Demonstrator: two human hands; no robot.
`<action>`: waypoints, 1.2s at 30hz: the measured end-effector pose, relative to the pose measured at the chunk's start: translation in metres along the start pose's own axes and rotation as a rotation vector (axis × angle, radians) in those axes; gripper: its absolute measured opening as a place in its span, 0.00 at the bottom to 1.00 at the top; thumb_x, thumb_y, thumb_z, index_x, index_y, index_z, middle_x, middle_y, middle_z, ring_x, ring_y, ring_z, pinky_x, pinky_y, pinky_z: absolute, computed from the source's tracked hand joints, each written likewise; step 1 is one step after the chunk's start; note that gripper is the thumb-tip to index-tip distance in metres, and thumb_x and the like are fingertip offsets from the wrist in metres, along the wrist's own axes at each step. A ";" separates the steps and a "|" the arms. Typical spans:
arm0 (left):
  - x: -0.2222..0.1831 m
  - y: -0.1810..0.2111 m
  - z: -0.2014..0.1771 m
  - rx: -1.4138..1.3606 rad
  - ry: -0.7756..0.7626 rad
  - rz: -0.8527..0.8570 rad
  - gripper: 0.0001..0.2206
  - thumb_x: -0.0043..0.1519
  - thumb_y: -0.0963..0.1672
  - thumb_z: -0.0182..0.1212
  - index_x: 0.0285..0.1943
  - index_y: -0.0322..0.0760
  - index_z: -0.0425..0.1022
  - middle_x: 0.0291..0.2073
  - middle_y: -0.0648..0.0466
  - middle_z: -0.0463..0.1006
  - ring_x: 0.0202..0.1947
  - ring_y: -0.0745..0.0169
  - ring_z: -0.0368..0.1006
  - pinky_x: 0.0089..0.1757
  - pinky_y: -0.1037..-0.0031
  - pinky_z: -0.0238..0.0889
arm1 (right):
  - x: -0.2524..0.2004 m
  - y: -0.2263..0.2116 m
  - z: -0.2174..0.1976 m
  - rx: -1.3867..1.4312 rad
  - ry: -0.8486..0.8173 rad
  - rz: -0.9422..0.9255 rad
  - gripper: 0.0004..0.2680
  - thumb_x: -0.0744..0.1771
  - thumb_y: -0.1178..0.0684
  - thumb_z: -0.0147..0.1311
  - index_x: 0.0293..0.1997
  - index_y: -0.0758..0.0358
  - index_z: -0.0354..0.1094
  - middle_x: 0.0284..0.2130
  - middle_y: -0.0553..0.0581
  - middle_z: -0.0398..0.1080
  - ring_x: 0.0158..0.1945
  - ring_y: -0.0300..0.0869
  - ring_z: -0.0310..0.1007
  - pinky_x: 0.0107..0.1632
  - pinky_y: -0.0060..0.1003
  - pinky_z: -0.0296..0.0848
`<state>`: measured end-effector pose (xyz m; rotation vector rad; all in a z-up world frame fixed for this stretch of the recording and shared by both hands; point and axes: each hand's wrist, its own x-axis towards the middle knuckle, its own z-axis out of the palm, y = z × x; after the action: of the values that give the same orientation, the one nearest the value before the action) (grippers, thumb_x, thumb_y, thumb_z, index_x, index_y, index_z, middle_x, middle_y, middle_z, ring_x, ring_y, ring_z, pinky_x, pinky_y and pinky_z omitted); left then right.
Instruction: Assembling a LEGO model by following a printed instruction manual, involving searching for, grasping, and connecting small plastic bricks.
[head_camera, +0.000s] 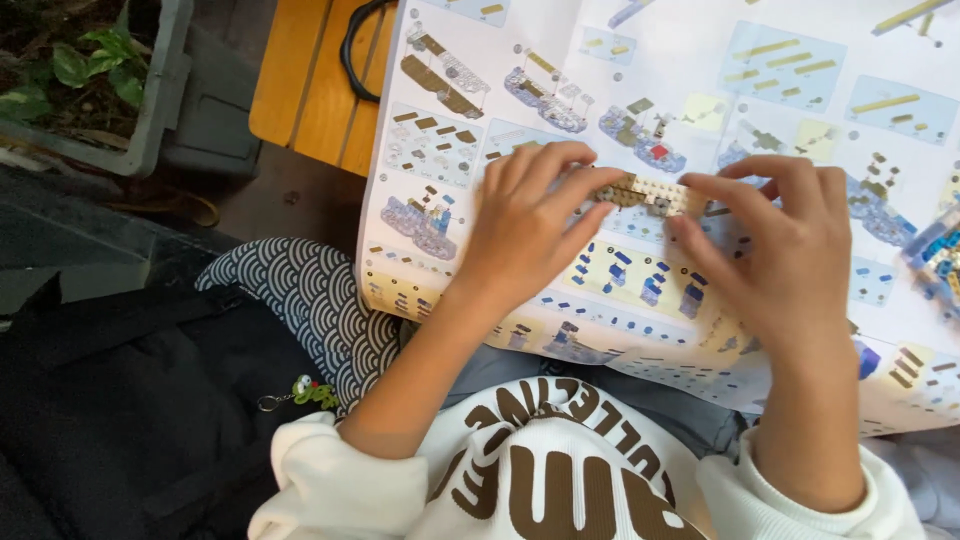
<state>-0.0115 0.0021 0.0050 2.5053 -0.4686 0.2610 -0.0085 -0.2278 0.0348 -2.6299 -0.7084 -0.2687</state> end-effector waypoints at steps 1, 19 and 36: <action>0.000 0.000 -0.001 0.002 0.000 -0.002 0.13 0.62 0.47 0.61 0.56 0.50 0.73 0.51 0.57 0.71 0.52 0.57 0.66 0.50 0.62 0.59 | 0.005 -0.001 -0.003 0.003 -0.001 -0.002 0.10 0.69 0.51 0.65 0.55 0.59 0.76 0.48 0.60 0.66 0.44 0.53 0.58 0.48 0.44 0.63; -0.002 -0.001 -0.006 -0.083 0.046 -0.005 0.10 0.63 0.45 0.59 0.53 0.48 0.74 0.47 0.60 0.72 0.50 0.57 0.67 0.50 0.61 0.59 | 0.051 0.038 0.028 0.215 -0.032 -0.079 0.03 0.72 0.63 0.67 0.49 0.66 0.78 0.44 0.62 0.64 0.49 0.52 0.63 0.51 0.44 0.61; 0.000 0.055 -0.091 -1.173 -0.256 -0.053 0.22 0.66 0.49 0.61 0.67 0.43 0.66 0.62 0.59 0.73 0.66 0.67 0.70 0.73 0.71 0.66 | 0.044 0.056 0.043 0.312 0.006 0.124 0.04 0.71 0.67 0.62 0.49 0.67 0.76 0.42 0.61 0.65 0.42 0.44 0.65 0.47 0.36 0.66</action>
<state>-0.0403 0.0113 0.1072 1.3878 -0.4607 -0.2991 0.0611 -0.2341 -0.0101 -2.3621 -0.5341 -0.1194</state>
